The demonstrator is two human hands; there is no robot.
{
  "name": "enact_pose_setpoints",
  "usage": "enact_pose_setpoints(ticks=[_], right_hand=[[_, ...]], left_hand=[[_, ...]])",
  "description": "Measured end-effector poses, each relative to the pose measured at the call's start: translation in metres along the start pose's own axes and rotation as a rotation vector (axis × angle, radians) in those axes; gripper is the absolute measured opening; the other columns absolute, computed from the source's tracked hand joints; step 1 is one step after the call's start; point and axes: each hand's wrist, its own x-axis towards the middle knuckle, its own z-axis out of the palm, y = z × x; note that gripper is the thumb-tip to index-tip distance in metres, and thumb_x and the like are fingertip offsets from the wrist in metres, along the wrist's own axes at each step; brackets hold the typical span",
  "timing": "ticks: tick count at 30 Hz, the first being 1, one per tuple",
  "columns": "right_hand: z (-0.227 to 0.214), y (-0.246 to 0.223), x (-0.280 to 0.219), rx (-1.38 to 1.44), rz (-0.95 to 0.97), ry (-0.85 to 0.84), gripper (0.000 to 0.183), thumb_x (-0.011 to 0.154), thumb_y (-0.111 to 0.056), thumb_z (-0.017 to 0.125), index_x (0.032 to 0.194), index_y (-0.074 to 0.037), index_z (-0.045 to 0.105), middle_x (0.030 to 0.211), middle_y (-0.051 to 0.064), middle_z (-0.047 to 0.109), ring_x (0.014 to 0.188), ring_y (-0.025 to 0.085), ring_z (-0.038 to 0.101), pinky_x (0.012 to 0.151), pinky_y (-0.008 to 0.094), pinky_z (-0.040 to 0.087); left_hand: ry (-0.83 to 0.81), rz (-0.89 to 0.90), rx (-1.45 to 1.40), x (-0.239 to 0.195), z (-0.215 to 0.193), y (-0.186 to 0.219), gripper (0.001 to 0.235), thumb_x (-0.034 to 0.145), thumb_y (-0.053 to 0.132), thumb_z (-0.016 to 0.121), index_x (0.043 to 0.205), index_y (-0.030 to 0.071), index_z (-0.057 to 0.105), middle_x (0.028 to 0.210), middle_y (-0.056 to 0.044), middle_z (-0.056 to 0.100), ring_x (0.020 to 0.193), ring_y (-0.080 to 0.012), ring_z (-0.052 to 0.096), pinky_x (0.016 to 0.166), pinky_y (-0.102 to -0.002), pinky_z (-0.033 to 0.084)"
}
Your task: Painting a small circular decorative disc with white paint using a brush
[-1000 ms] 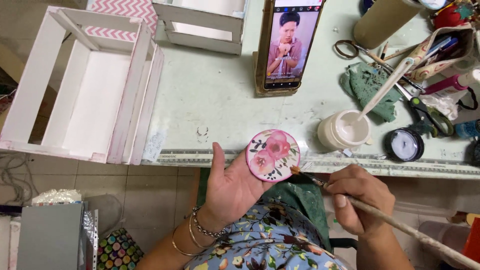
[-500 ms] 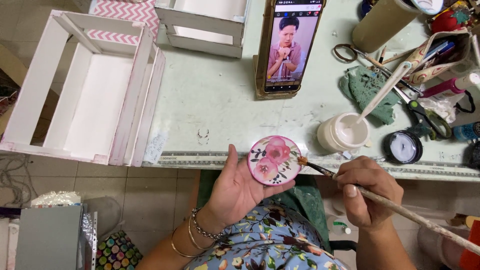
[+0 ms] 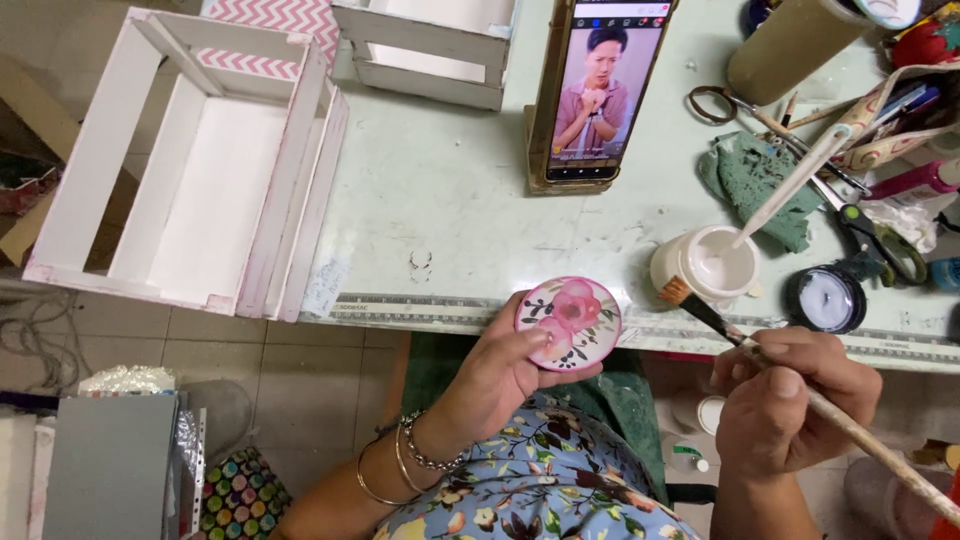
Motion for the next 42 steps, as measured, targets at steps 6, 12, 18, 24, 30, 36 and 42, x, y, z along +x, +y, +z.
enact_pose_setpoints(ticks=[6, 12, 18, 24, 30, 36, 42], right_hand=[[-0.005, 0.001, -0.007, -0.015, -0.051, 0.008, 0.024, 0.094, -0.021, 0.045, 0.095, 0.002, 0.042, 0.079, 0.019, 0.043, 0.046, 0.017, 0.038, 0.042, 0.030, 0.044], [0.003, -0.014, -0.006, 0.028, 0.038, -0.013, 0.030, 0.092, -0.029, 0.047, 0.096, -0.001, 0.038, 0.079, 0.019, 0.042, 0.047, 0.015, 0.039, 0.042, 0.028, 0.042], [0.016, -0.032, 0.003, 0.274, -0.145, -0.262, 0.028, 0.085, -0.017, 0.041, 0.058, -0.010, 0.039, 0.042, -0.003, 0.040, 0.026, 0.006, 0.040, 0.025, 0.022, 0.033], [0.006, -0.050, -0.009, -0.005, -0.224, -0.563, 0.020, 0.083, -0.019, 0.046, 0.075, -0.003, 0.054, 0.065, 0.010, 0.058, 0.048, 0.019, 0.056, 0.049, 0.026, 0.051], [0.024, -0.015, -0.011, 0.167, -0.230, -0.131, 0.007, 0.086, -0.007, 0.040, 0.079, -0.005, 0.043, 0.052, 0.003, 0.043, 0.038, 0.010, 0.043, 0.035, 0.020, 0.037], [0.035, -0.029, 0.001, 0.179, 0.054, -0.115, 0.017, 0.093, -0.021, 0.042, 0.082, -0.009, 0.038, 0.055, 0.006, 0.043, 0.034, 0.009, 0.035, 0.032, 0.020, 0.029], [0.038, -0.037, -0.014, 0.538, -0.154, -0.331, 0.012, 0.088, -0.009, 0.044, 0.079, -0.001, 0.047, 0.050, 0.001, 0.029, 0.031, 0.008, 0.022, 0.031, 0.025, 0.021]], left_hand=[[-0.025, 0.255, 0.286, -0.003, 0.003, -0.002, 0.036, 0.083, 0.007, 0.059, 0.113, 0.000, 0.041, 0.115, -0.020, 0.053, 0.107, -0.0314, 0.054, 0.083, -0.044, 0.056], [0.141, 0.484, 0.899, -0.005, 0.008, 0.001, 0.021, 0.087, 0.022, 0.055, 0.100, 0.006, 0.051, 0.083, -0.005, 0.058, 0.071, -0.0118, 0.055, 0.058, -0.023, 0.046], [-0.011, 1.034, 1.391, 0.002, -0.002, 0.002, 0.026, 0.082, 0.000, 0.064, 0.103, -0.003, 0.048, 0.105, -0.019, 0.055, 0.107, -0.0369, 0.058, 0.099, -0.047, 0.048], [-0.003, 1.170, 1.479, 0.005, -0.002, 0.003, 0.034, 0.092, 0.032, 0.042, 0.096, 0.000, 0.051, 0.098, -0.016, 0.058, 0.097, -0.0315, 0.062, 0.100, -0.058, 0.041], [-0.023, 1.145, 1.407, 0.004, -0.002, -0.001, 0.021, 0.087, 0.013, 0.058, 0.097, -0.002, 0.048, 0.099, -0.018, 0.057, 0.097, -0.0293, 0.062, 0.102, -0.057, 0.039], [0.002, 1.111, 1.339, 0.004, -0.002, -0.003, 0.023, 0.091, 0.020, 0.049, 0.099, -0.002, 0.047, 0.098, -0.017, 0.058, 0.095, -0.0293, 0.063, 0.103, -0.055, 0.039], [-0.005, 1.099, 1.311, 0.005, -0.003, -0.005, 0.032, 0.094, 0.030, 0.043, 0.099, -0.001, 0.048, 0.097, -0.014, 0.058, 0.094, -0.0292, 0.063, 0.103, -0.058, 0.039]])
